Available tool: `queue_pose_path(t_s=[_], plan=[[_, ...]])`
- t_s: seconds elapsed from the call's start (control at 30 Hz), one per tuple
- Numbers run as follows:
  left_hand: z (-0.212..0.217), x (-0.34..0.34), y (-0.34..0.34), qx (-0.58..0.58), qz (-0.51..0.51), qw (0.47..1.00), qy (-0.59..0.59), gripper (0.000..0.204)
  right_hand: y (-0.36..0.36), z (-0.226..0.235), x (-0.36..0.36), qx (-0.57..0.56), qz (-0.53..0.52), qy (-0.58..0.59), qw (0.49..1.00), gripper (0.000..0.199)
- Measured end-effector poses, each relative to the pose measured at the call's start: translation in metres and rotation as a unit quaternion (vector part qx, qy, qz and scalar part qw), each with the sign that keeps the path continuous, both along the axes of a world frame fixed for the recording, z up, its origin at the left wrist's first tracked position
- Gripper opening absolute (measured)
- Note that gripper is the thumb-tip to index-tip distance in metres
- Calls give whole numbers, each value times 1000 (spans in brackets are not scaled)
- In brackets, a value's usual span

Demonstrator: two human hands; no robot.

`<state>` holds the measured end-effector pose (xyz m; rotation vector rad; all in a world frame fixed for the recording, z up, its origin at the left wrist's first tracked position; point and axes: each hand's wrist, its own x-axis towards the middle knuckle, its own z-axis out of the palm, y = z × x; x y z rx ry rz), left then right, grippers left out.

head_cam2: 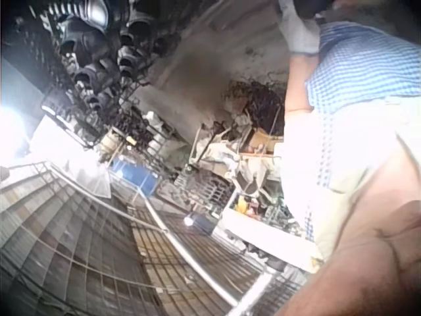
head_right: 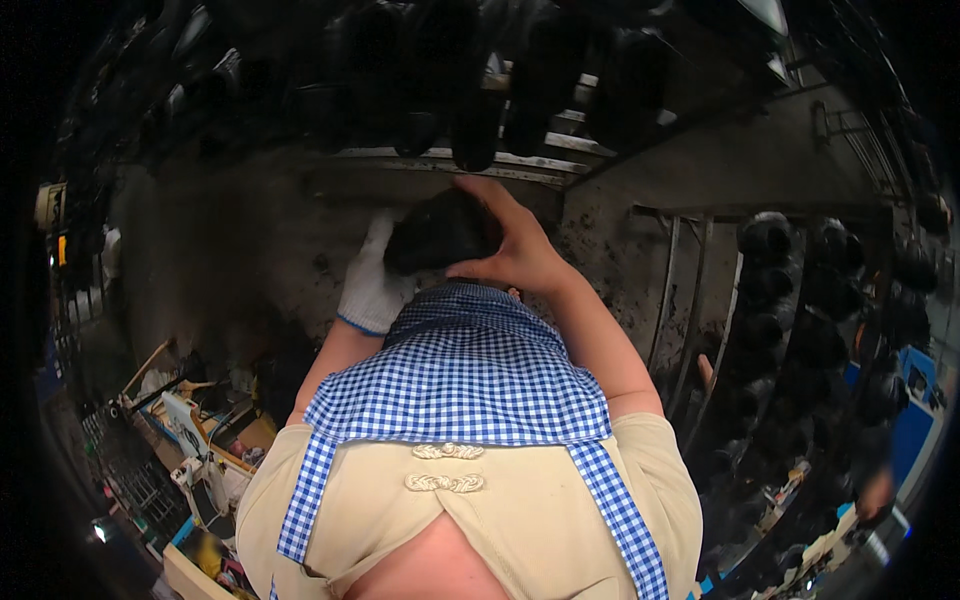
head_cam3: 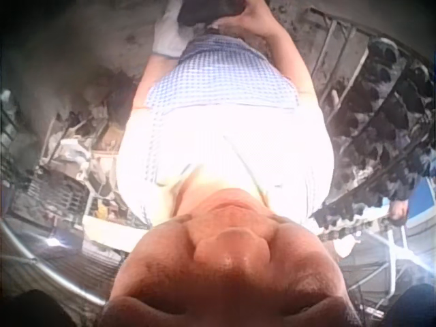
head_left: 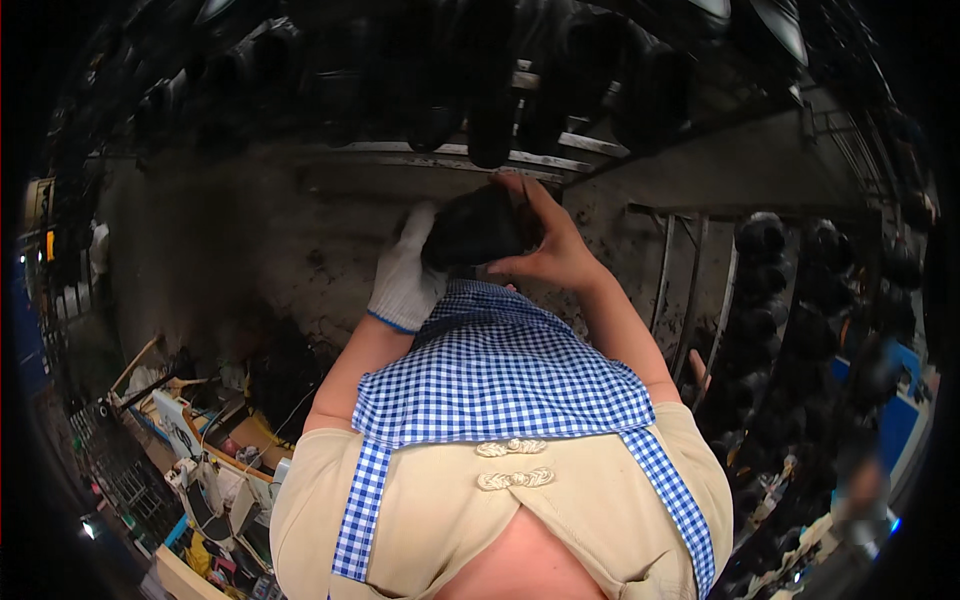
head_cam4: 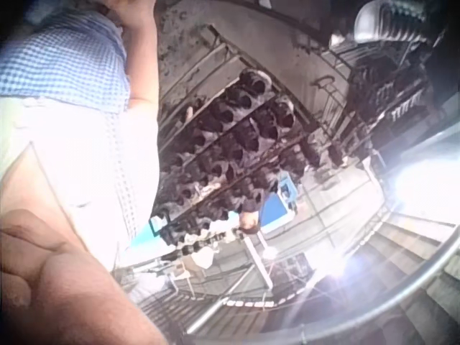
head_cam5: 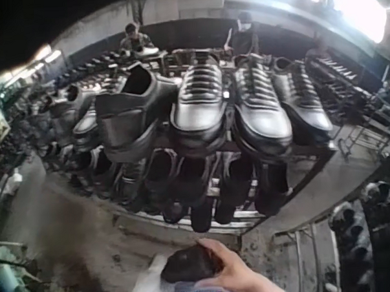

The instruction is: Finishing and quality checking black shoes by using a small tool to adjust edges or remove debris.

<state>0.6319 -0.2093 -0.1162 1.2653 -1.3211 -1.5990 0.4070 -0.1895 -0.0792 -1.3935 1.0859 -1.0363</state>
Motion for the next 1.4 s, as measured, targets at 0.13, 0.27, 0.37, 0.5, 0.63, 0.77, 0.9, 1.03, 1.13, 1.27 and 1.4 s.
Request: queue_pose_path(t_s=[0.13,0.27,0.37,0.5,0.63,0.77,0.9,1.03,1.13,1.27,1.4], plan=[[83,-36,10,335,38,894,296,55,26,7,-15,-20,-54,-61,997,101],[87,-52,19,354,-114,885,280,54,52,10,-27,11,-81,-138,987,97],[104,-61,21,326,-135,909,222,54,62,23,-46,-61,-123,-52,989,82],[104,-68,36,203,-145,962,115,52,80,67,-53,-192,-176,218,940,43],[131,-79,32,109,-208,961,-145,51,80,91,-56,-338,-119,430,829,31],[131,-82,33,107,-201,968,-109,50,81,87,-46,-362,-129,513,767,21],[123,-83,35,139,-173,975,-18,45,67,62,-53,-305,-202,306,879,22],[103,-88,34,230,-163,905,320,36,65,67,-43,-354,-237,299,854,26],[105,-101,35,389,-98,846,352,33,71,71,-47,-291,-279,304,863,21],[116,-101,37,265,-111,932,219,45,105,76,-42,-166,-331,219,903,29],[114,-103,40,267,-89,945,166,42,134,77,-35,-127,-310,240,911,45]])
